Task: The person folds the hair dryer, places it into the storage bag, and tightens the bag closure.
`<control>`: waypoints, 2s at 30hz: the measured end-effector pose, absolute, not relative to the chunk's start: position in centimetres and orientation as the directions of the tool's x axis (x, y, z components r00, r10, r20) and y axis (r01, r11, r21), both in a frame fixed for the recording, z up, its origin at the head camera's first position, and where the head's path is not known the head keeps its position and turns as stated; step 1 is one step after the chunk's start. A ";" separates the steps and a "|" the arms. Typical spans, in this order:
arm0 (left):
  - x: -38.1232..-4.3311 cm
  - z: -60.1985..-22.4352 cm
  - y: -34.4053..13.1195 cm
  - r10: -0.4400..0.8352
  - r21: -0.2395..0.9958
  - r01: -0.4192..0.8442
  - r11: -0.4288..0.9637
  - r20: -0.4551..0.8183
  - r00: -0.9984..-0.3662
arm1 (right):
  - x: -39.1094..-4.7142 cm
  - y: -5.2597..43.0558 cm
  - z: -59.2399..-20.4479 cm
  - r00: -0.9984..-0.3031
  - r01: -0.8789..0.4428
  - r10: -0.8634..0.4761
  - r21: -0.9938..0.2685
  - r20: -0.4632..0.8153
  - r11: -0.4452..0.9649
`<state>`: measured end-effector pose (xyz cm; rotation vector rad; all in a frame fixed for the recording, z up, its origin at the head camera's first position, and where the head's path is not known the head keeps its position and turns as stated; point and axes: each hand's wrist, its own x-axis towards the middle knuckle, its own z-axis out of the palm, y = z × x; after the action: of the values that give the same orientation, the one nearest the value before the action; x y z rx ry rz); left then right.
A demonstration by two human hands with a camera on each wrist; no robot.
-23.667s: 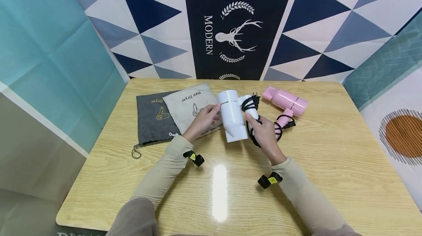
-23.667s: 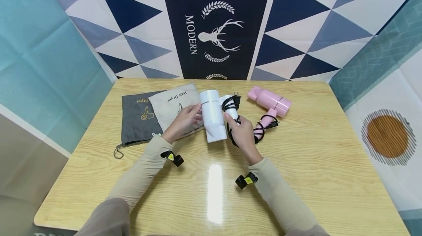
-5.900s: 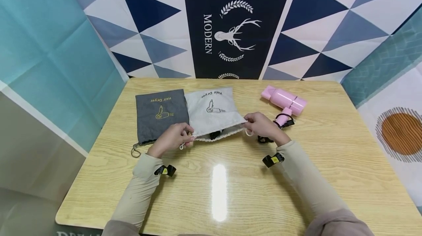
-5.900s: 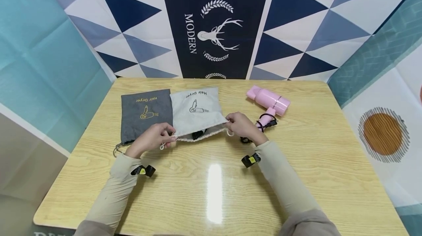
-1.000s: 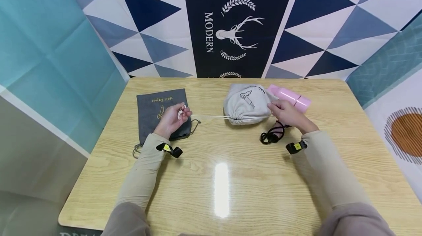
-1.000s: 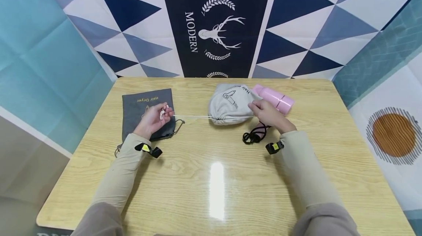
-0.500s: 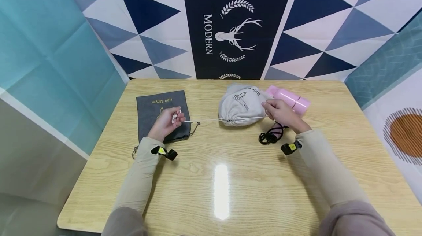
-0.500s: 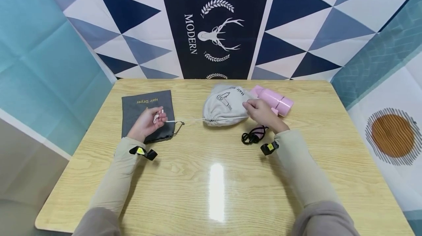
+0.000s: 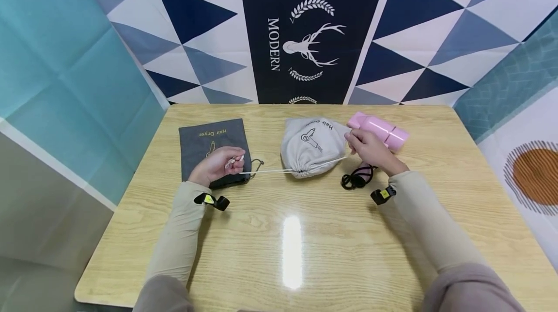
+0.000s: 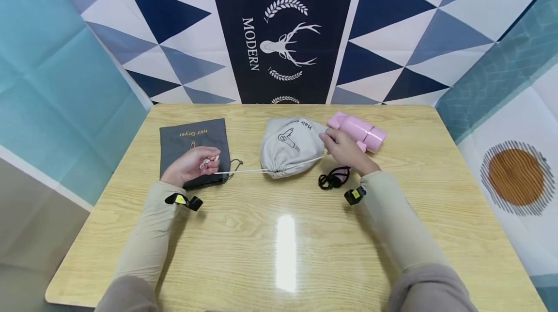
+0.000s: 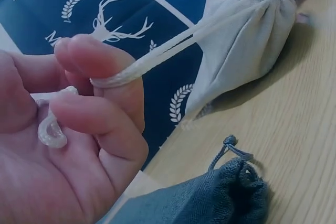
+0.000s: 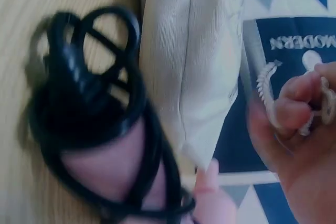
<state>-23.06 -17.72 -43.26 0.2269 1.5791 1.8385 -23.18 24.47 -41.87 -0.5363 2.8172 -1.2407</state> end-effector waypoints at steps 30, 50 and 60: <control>-24.2 -44.6 -17.5 0.294 0.912 -0.322 -0.255 -0.244 -0.924 | -23.7 26.1 -42.7 -0.953 -0.292 -0.259 -0.706 0.157 0.645; -24.4 -44.2 -12.0 0.050 0.981 -0.185 0.050 -0.188 -0.981 | -23.4 23.5 -43.2 -0.950 -0.313 -0.199 -0.719 0.243 0.620; -24.3 -44.6 -8.9 0.137 0.978 -0.186 0.093 -0.197 -0.971 | -22.8 21.7 -43.5 -0.939 -0.334 -0.193 -0.623 0.284 0.708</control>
<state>-24.25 -8.89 -44.58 -0.0484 2.1317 1.9670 -22.81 21.68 -43.48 -0.4809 3.0848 -1.1898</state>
